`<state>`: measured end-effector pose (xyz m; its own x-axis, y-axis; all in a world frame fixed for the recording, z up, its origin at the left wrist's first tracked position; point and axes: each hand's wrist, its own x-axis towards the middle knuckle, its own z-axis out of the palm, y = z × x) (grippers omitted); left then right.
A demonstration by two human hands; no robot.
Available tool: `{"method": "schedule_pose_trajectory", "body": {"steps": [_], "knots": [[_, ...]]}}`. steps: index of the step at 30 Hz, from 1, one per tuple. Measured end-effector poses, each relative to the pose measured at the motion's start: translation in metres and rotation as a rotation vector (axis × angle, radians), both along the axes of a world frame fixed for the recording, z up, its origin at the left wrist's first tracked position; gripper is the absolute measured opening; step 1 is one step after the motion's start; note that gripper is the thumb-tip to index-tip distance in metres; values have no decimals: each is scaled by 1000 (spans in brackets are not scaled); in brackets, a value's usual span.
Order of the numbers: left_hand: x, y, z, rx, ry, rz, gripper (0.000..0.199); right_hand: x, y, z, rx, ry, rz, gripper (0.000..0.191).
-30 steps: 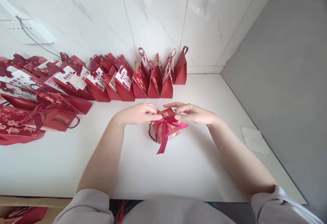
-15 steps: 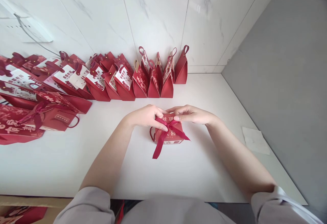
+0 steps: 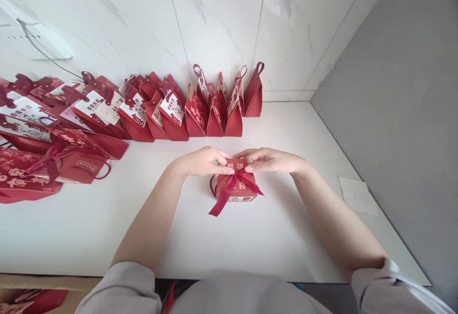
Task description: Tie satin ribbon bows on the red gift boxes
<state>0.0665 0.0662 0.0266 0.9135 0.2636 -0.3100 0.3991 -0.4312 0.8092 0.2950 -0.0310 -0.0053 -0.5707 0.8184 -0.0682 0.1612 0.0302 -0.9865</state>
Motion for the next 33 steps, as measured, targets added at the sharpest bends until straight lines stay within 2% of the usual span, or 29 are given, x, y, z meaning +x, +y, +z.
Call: {"method": "schedule_pose_trajectory", "body": {"steps": [7,22,33], "knots": [[-1,2,-3,-35,9,-3,44,-1,0,1,42,-15,27,36],[0,0,-1,-50,-9,-5,46,1,-1,1,13,-16,16,26],[-2,2,1,-7,-1,-1,40,2,-2,3,-1,-10,8,31]]}}
